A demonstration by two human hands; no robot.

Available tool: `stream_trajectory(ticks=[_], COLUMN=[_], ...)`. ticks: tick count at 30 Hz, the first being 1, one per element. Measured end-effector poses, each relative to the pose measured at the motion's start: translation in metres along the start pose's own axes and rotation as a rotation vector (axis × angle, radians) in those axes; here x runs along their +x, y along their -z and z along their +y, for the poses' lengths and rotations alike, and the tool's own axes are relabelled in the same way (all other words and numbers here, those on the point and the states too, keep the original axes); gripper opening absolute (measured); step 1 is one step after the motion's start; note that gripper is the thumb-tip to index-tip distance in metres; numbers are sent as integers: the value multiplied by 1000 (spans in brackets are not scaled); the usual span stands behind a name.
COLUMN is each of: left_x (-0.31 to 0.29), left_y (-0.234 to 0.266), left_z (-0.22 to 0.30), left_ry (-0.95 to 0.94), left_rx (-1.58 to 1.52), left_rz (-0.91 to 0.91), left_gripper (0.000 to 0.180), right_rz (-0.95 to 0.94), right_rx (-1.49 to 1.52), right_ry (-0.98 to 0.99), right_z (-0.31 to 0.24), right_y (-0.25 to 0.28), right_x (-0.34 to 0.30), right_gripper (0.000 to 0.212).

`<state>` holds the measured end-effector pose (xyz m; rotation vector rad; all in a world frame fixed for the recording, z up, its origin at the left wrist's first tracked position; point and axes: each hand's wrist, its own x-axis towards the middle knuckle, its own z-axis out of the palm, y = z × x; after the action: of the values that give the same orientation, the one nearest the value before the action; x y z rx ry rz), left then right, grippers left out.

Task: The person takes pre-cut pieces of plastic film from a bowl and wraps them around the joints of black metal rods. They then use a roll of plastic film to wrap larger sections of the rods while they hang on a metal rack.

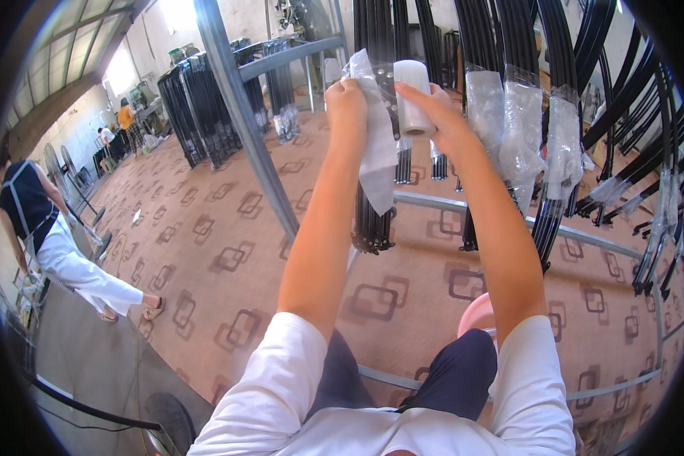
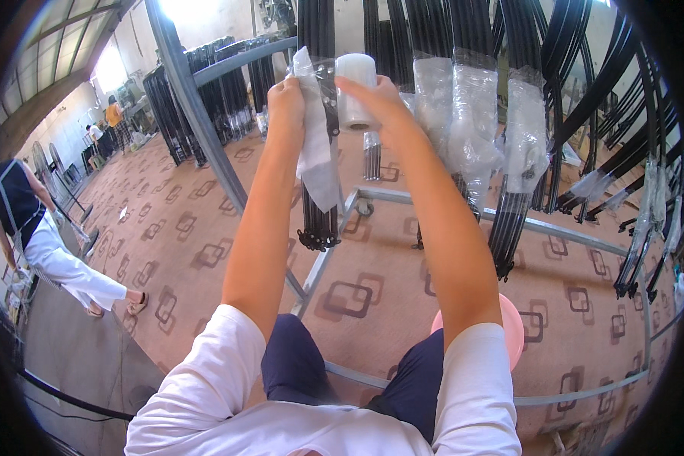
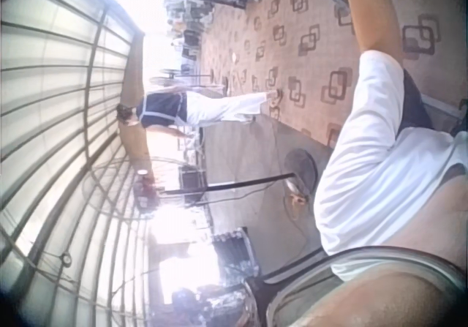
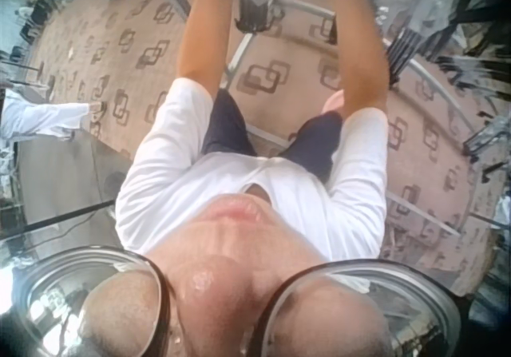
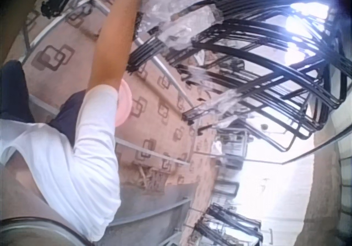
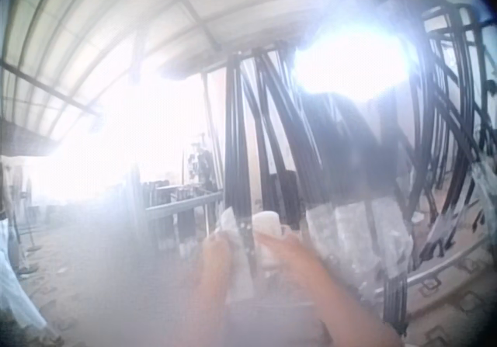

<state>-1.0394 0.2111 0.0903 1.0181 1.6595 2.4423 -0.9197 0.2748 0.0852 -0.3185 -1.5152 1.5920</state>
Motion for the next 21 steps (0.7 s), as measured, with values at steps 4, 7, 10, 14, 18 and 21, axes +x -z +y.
stream_trajectory(ticks=[4,7,10,14,18,21], left_x=[-4,-6,0,14,-2,11], left_y=[8,3,17,40,43,49], left_z=[14,11,11,20,25,12], left_ry=[50,-30,-37,-74,402,432], left_rx=[-64,-71,-50,245,-263,-559], left_rz=[-67,-18,-88,-228,-500,-711], left_gripper=[32,28,25,26,36,42], right_rz=[-61,-61,-238,-370,-405,-77], right_rx=[68,127,448,585,618,344], right_ry=[-25,100,-28,-18,-14,-19], right_z=[-2,11,19,19,38,22], right_y=[2,-10,-25,-45,-45,-57], right_x=[7,35,30,20,28,20], right_gripper=[47,40,28,31,27,24])
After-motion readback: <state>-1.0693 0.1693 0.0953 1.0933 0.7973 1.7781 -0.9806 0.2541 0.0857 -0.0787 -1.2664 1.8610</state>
